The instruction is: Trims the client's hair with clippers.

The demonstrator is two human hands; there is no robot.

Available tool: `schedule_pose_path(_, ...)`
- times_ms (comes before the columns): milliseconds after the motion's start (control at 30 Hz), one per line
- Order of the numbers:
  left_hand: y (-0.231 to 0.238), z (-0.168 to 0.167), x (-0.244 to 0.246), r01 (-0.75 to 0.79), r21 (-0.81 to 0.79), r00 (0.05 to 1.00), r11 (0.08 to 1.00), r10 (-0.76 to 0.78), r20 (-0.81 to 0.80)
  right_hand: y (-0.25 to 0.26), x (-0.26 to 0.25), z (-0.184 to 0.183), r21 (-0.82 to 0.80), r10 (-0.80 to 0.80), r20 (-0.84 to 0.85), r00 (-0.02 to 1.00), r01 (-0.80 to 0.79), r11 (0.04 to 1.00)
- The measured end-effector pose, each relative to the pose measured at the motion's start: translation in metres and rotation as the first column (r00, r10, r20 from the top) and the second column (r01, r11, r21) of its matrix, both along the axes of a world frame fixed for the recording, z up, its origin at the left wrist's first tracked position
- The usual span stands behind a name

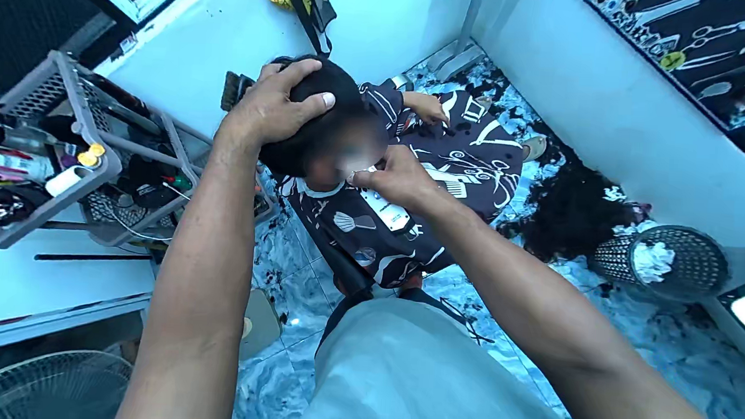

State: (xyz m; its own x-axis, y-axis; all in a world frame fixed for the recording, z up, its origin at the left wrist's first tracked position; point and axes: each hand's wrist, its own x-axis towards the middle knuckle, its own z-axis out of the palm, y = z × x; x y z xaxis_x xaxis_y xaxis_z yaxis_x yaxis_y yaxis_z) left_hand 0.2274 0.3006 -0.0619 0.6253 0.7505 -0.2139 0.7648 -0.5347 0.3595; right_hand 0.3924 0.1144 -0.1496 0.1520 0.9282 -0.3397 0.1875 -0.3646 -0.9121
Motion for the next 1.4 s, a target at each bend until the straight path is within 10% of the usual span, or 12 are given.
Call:
schedule_pose_path(567, 0.0003, -0.0024, -0.0041, -0.025, -0.017, 1.0, 1.0, 0.025, -0.002, 0.0, -0.0059, 0.0068, -0.002, -0.069, -0.249, 0.966, 0.07, 0.998)
schedule_pose_path(1400, 0.0024, -0.0014, -0.0024, -0.007, -0.017, 1.0, 1.0, 0.007, 0.009, 0.0002, -0.0066, 0.0025, 0.075, -0.049, -0.158, 0.986, 0.061, 0.995)
